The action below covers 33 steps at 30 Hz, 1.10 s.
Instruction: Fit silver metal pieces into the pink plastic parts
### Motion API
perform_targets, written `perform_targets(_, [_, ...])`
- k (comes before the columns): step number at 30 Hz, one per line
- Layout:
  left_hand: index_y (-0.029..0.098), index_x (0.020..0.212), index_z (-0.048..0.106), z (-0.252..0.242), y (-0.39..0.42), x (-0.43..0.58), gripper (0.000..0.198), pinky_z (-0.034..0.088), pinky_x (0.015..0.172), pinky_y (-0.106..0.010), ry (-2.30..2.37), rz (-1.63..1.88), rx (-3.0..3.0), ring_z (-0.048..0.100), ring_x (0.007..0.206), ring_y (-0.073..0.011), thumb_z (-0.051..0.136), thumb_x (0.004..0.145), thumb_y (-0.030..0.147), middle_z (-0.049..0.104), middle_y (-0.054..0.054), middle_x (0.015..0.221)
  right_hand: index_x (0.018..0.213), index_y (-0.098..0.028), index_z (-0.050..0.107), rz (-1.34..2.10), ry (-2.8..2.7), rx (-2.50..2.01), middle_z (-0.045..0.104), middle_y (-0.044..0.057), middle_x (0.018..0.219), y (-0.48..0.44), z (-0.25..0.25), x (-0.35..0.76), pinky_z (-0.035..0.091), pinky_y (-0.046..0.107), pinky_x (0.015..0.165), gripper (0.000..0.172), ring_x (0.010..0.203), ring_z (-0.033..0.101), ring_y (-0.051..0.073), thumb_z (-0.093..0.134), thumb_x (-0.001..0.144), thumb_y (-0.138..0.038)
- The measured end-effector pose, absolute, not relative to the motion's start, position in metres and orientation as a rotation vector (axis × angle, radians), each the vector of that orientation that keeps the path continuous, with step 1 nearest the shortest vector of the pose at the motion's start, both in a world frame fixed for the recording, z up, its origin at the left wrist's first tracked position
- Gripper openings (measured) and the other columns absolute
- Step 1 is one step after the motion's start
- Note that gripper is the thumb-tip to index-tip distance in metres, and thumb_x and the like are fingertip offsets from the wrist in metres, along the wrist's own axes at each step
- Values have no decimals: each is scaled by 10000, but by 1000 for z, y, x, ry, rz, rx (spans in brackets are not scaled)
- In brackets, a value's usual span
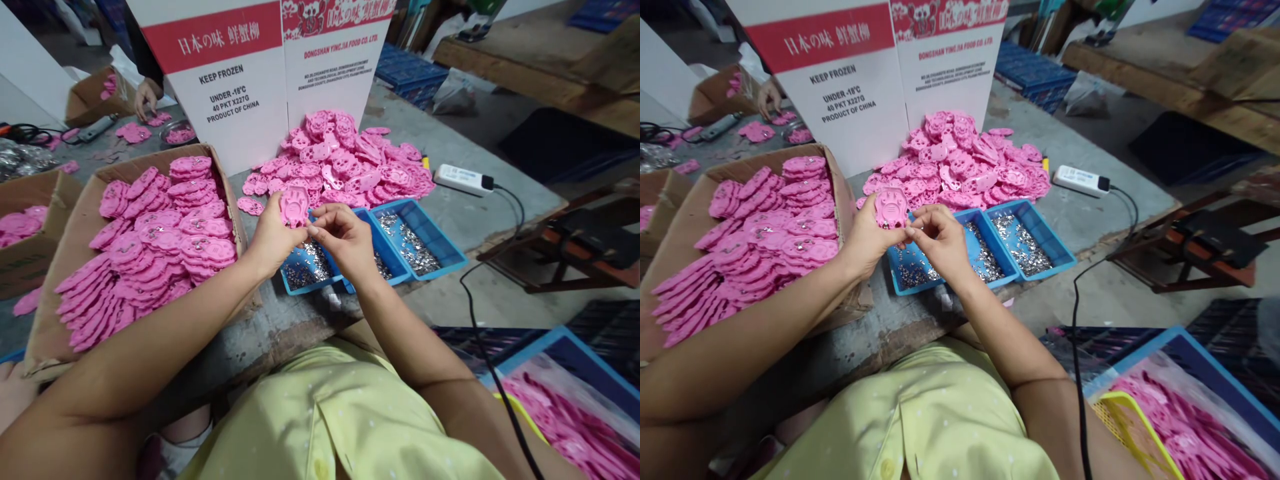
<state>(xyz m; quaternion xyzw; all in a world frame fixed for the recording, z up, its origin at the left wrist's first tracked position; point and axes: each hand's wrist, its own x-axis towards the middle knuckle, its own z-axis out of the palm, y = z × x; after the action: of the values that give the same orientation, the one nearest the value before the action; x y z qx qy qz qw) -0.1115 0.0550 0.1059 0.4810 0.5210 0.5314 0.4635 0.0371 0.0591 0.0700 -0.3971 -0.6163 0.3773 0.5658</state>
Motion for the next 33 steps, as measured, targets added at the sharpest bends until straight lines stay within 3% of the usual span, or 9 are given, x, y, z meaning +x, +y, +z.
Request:
perform_targets(5, [220, 1062, 543, 108, 53, -111, 549, 475, 498, -242, 1215, 1280, 1132, 589, 602, -119, 765, 586, 58, 614, 26, 816, 766, -232, 698, 907, -1471, -916, 706, 62, 1028, 62, 69, 38, 583, 392, 827, 235, 914, 661, 192, 790, 889, -409])
perform_targets(11, [232, 1114, 518, 115, 49, -109, 487, 491, 487, -252, 977, 1124, 996, 729, 767, -215, 645, 666, 89, 705, -51, 964, 760, -245, 692, 972, -1407, -897, 675, 72, 1104, 70, 74, 50, 584, 438, 955, 229, 1084, 656, 231, 775, 887, -415])
perform_targets(14, [225, 1103, 545, 118, 48, -108, 435, 508, 507, -260, 940, 1079, 1044, 719, 750, -197, 665, 708, 88, 705, -45, 948, 756, -230, 693, 932, -1448, -898, 659, 82, 1185, 72, 81, 56, 556, 479, 1030, 228, 1178, 637, 258, 780, 883, -397])
perform_targets(21, [220, 1089, 596, 112, 48, -111, 388, 497, 514, -251, 924, 1039, 1151, 678, 679, -162, 730, 742, 111, 665, -7, 850, 747, -216, 698, 913, -1528, -929, 648, 93, 1275, 71, 87, 61, 570, 462, 987, 300, 1222, 601, 290, 799, 864, -474])
perform_targets(26, [242, 1157, 638, 107, 51, -111, 463, 494, 509, -248, 909, 1041, 1183, 691, 742, -184, 733, 722, 116, 674, -27, 931, 757, -218, 708, 888, -1581, -926, 643, 89, 1296, 70, 87, 59, 569, 455, 995, 349, 1217, 600, 285, 781, 887, -534])
perform_targets(33, [258, 1292, 636, 108, 51, -109, 624, 493, 486, -243, 901, 1037, 1203, 633, 627, -139, 717, 688, 123, 703, -20, 939, 759, -219, 721, 854, -1616, -917, 666, 85, 1283, 71, 88, 59, 565, 440, 995, 280, 1178, 624, 269, 773, 899, -456])
